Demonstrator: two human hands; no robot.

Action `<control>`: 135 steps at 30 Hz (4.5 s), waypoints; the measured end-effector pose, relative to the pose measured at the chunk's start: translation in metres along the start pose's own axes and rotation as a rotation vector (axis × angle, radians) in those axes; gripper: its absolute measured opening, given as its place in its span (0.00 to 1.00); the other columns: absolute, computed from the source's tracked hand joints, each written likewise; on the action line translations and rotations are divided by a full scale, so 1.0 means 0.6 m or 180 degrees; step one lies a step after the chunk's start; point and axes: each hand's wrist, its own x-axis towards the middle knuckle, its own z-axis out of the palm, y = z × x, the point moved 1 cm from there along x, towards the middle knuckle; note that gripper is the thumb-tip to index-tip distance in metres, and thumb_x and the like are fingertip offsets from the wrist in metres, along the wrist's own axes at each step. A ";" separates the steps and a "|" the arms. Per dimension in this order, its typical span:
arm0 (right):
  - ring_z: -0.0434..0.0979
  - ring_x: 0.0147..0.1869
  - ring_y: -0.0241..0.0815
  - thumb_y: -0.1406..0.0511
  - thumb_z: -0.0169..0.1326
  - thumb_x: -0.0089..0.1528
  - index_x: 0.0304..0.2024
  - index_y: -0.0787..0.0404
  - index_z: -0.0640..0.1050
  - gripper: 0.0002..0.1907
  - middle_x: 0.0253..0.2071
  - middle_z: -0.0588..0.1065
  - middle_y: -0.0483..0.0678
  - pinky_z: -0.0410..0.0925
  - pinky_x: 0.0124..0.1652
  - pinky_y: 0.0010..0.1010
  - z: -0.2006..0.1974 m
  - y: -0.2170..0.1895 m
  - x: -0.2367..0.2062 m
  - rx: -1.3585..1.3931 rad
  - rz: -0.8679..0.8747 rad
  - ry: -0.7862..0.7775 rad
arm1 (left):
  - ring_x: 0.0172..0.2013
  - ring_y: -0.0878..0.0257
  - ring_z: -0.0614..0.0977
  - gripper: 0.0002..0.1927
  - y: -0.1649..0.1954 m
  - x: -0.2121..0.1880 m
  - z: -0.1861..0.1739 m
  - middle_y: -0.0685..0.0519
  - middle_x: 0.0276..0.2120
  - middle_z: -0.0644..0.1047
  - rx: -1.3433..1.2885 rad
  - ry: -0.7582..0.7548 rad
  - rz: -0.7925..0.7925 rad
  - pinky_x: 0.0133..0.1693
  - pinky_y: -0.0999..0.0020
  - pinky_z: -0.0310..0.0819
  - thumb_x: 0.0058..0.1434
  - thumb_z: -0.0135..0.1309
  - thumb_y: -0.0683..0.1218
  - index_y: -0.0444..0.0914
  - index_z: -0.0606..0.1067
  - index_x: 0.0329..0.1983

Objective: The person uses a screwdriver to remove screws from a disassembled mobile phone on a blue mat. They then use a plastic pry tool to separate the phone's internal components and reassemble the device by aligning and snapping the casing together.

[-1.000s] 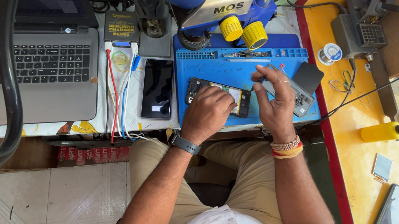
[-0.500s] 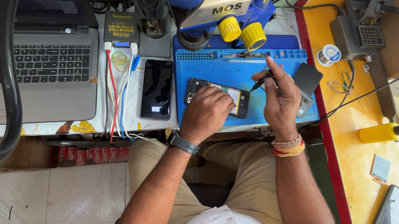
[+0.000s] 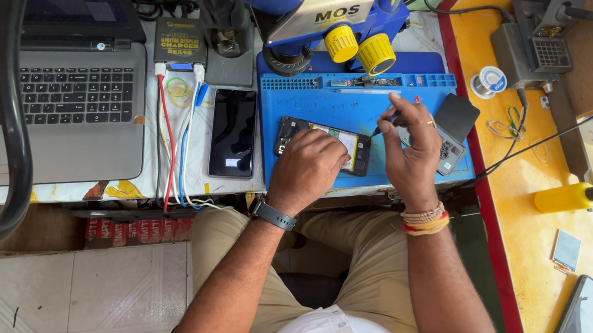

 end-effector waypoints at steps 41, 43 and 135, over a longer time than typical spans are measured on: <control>0.79 0.53 0.38 0.83 0.53 0.67 0.73 0.65 0.61 0.33 0.53 0.74 0.52 0.75 0.53 0.28 -0.003 0.013 -0.024 0.0223 0.0194 0.0391 | 0.39 0.55 0.82 0.05 0.000 0.001 -0.004 0.51 0.31 0.81 -0.0014 0.0015 0.0049 0.47 0.57 0.76 0.59 0.64 0.42 0.36 0.79 0.31; 0.79 0.55 0.39 0.83 0.51 0.68 0.74 0.64 0.60 0.33 0.53 0.73 0.52 0.76 0.55 0.29 -0.007 0.015 -0.025 0.0469 0.0201 0.0456 | 0.39 0.56 0.83 0.05 0.001 0.001 -0.002 0.51 0.32 0.82 0.0033 0.0020 0.0079 0.48 0.57 0.76 0.60 0.63 0.42 0.37 0.79 0.31; 0.75 0.43 0.57 0.75 0.55 0.61 0.54 0.65 0.77 0.18 0.43 0.72 0.58 0.70 0.41 0.41 -0.113 -0.006 -0.029 -0.1400 0.0068 -0.0122 | 0.35 0.50 0.79 0.06 0.118 0.046 0.032 0.48 0.31 0.76 -0.0501 0.0104 0.0077 0.37 0.54 0.74 0.64 0.59 0.45 0.37 0.77 0.35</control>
